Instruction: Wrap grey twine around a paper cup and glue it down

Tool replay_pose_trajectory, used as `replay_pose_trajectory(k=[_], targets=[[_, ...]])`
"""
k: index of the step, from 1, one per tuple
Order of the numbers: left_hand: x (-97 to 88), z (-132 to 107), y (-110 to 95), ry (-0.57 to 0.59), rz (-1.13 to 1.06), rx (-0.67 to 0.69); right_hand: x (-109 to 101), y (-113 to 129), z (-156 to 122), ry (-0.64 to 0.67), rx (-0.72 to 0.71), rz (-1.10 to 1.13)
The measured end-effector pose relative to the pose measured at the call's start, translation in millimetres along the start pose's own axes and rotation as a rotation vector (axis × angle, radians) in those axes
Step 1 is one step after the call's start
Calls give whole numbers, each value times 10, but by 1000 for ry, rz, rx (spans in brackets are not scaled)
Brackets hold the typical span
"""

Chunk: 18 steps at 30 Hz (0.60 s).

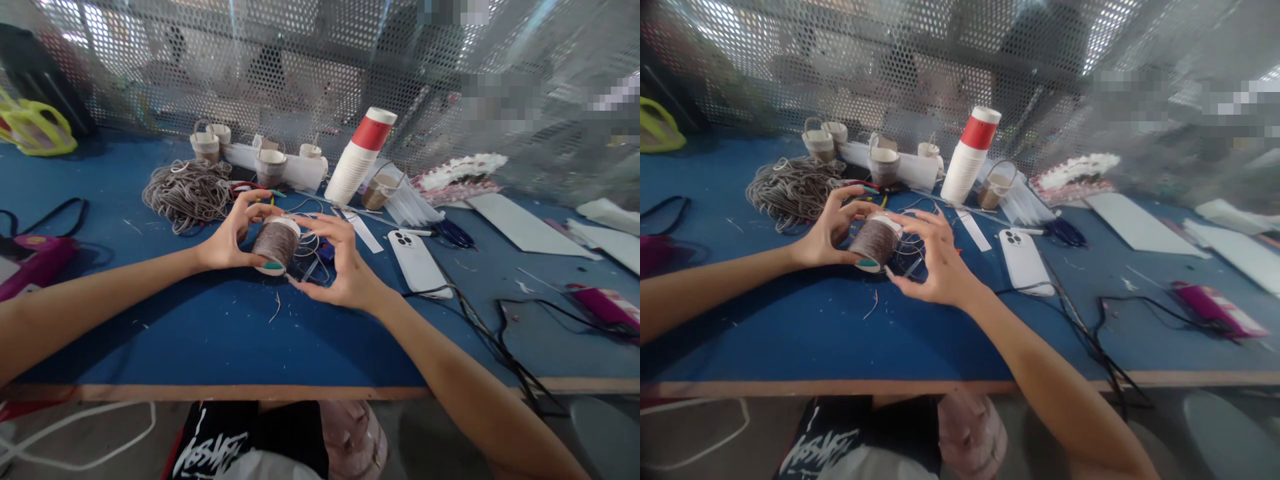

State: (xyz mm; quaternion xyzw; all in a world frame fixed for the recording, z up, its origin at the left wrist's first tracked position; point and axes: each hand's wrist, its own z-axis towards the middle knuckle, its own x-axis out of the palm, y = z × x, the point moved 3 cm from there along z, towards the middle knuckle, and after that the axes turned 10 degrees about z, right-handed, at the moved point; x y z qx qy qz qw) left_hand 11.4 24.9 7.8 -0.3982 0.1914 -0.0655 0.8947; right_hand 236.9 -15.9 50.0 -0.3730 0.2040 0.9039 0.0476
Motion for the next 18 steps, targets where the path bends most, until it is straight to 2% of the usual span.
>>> replay_pose_trajectory(k=[8,18], targets=[[58,-37,-91,108,14,98,125,-60,-17,40,42,271],[49,-19,-55,76,-74,110,71,-31,-31,-7,107,238]])
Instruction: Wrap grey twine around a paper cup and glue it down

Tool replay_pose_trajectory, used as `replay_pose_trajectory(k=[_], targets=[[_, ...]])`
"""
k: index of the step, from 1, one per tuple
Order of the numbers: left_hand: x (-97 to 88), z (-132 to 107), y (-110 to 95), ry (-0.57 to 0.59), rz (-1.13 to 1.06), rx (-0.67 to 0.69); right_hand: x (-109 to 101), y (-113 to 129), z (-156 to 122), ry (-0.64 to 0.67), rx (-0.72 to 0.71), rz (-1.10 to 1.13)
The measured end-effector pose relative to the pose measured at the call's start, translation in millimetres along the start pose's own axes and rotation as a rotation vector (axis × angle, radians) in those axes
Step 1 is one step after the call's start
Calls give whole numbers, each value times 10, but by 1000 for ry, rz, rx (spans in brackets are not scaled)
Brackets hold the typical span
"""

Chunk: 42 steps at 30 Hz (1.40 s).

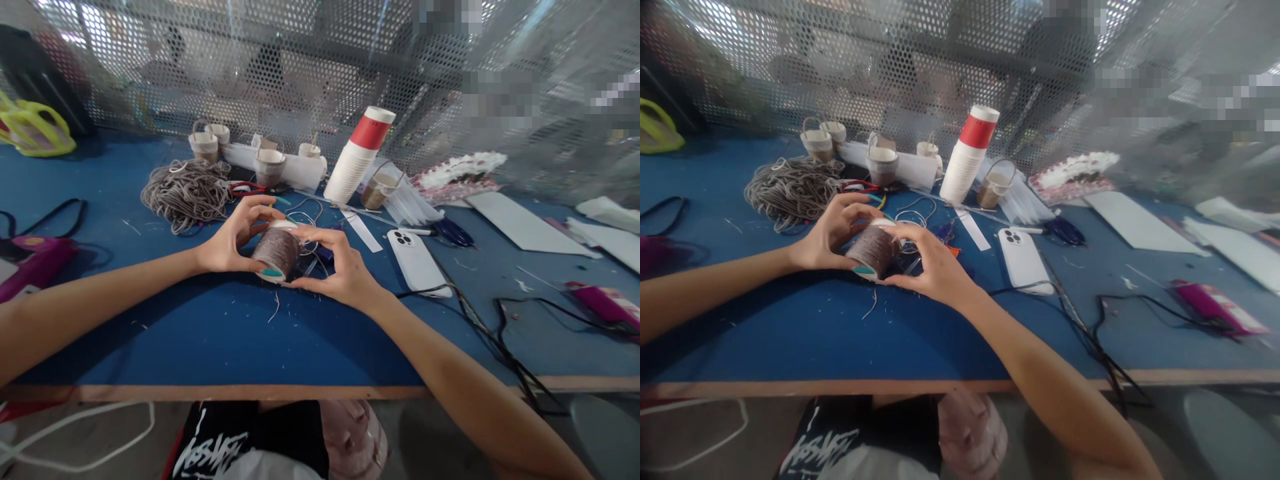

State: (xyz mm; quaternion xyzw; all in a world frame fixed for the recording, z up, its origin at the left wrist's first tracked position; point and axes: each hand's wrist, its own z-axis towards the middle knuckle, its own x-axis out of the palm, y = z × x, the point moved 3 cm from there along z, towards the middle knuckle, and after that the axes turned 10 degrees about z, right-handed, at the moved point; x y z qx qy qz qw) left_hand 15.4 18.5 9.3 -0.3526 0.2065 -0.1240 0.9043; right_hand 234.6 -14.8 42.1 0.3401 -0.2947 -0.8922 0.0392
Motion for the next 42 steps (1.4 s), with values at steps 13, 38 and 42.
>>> replay_pose_trajectory(k=[13,38,42], targets=[[-21,10,-15,-49,-14,-82,-30,30,-9,-106,-100,22],[-132,-10,142,-148,-243,-231,-124,125,-24,-195,-151,-264],[-136,-17,158,-151,-276,-259,-147,168,-24,-246,-165,-200]])
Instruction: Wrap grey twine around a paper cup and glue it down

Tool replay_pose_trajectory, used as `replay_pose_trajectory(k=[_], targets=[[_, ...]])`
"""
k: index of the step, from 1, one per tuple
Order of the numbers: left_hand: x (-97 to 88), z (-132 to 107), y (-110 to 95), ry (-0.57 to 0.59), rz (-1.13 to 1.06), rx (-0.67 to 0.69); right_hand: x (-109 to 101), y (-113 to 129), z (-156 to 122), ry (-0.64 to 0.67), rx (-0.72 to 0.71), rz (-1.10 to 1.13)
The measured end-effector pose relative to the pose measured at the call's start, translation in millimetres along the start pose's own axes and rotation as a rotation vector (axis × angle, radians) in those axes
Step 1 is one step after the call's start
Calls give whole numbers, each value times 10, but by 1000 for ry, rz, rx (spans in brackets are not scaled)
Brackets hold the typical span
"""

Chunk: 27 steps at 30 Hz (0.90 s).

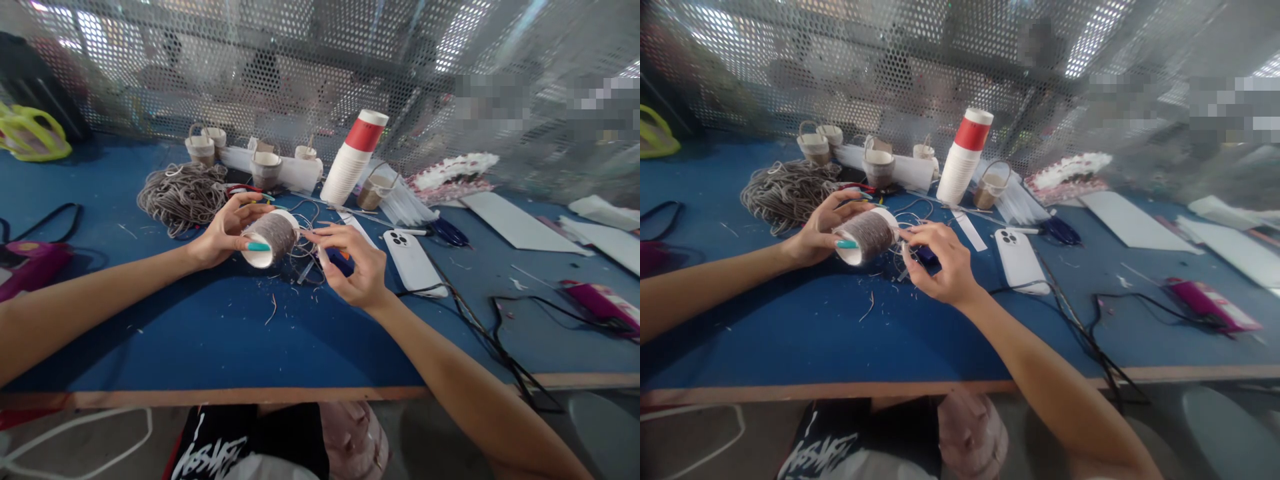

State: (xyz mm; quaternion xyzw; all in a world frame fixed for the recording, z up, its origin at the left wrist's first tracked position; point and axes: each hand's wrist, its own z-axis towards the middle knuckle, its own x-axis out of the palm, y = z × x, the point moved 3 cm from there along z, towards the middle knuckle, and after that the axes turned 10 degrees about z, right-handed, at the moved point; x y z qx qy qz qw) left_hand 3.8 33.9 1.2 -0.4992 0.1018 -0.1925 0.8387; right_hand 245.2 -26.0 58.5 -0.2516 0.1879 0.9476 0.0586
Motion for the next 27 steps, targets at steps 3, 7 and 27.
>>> replay_pose_trajectory(k=[3,7,27], targets=[[4,3,2,4,-22,-9,-23,22,17,-35,18,10],[0,10,-1,9,0,-16,17,7,14,91,114,-23],[-54,18,7,-20,-88,-82,-5,64,-12,-19,-97,-169]])
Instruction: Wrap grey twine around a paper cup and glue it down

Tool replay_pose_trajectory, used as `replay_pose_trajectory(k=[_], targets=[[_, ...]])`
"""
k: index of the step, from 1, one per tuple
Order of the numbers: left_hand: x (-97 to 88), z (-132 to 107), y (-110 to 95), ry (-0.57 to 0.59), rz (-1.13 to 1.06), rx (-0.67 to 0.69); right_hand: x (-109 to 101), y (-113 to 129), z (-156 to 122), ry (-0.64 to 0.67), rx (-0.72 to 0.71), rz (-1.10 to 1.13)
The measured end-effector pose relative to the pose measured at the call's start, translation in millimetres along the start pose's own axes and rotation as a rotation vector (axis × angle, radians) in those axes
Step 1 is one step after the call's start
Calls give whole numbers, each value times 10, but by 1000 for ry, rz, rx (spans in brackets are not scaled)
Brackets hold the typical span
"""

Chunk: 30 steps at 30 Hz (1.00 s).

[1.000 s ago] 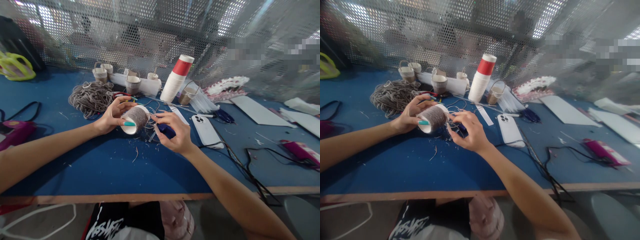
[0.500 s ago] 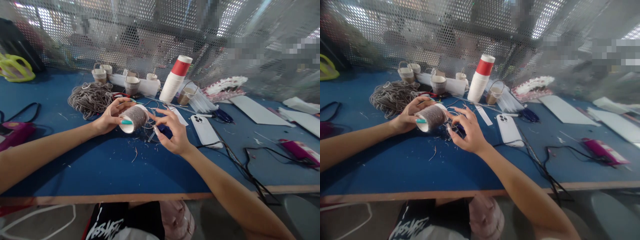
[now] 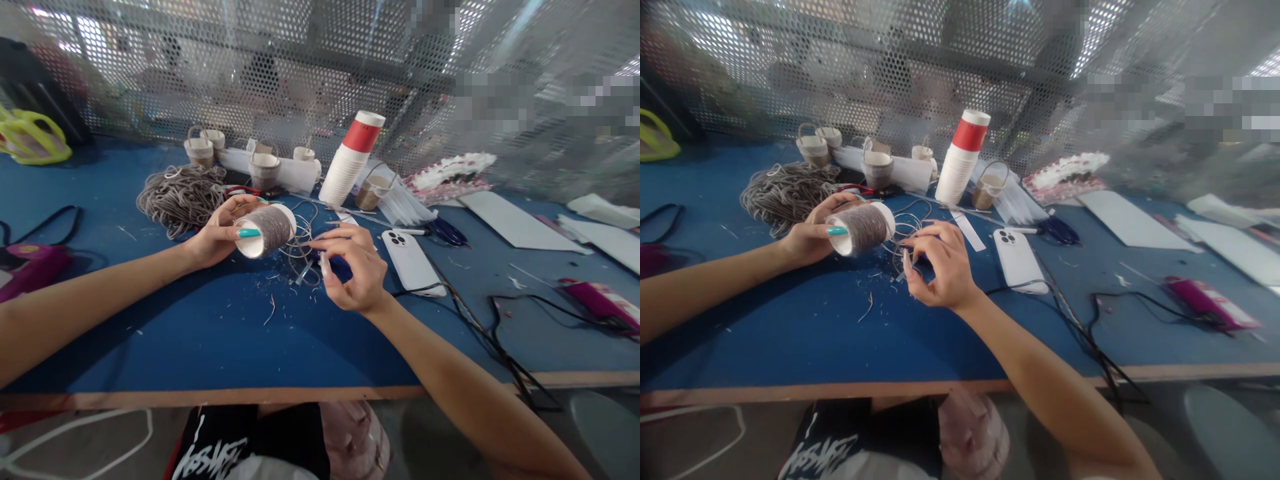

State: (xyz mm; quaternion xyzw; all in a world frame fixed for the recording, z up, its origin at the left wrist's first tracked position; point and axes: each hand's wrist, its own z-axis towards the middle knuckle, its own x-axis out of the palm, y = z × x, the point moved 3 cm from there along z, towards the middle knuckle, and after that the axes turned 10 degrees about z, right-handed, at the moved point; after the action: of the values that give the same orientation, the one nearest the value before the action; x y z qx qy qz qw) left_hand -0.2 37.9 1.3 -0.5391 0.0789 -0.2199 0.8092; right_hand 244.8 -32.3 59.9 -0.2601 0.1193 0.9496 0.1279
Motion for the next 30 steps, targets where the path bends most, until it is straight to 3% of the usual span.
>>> replay_pose_trajectory(k=[2,6,9,17,30], targets=[[7,-1,-2,9,-23,-8,0,10,14,3,31,26],[53,-14,-36,-35,-86,-50,65,4,28,202,117,47],[90,-25,-64,-94,-123,-96,86,-14,12,266,137,39],[80,-9,-67,-105,-174,-90,60,15,8,205,25,-21],[33,-17,-83,-181,-107,-156,89,29,-11,199,13,37]])
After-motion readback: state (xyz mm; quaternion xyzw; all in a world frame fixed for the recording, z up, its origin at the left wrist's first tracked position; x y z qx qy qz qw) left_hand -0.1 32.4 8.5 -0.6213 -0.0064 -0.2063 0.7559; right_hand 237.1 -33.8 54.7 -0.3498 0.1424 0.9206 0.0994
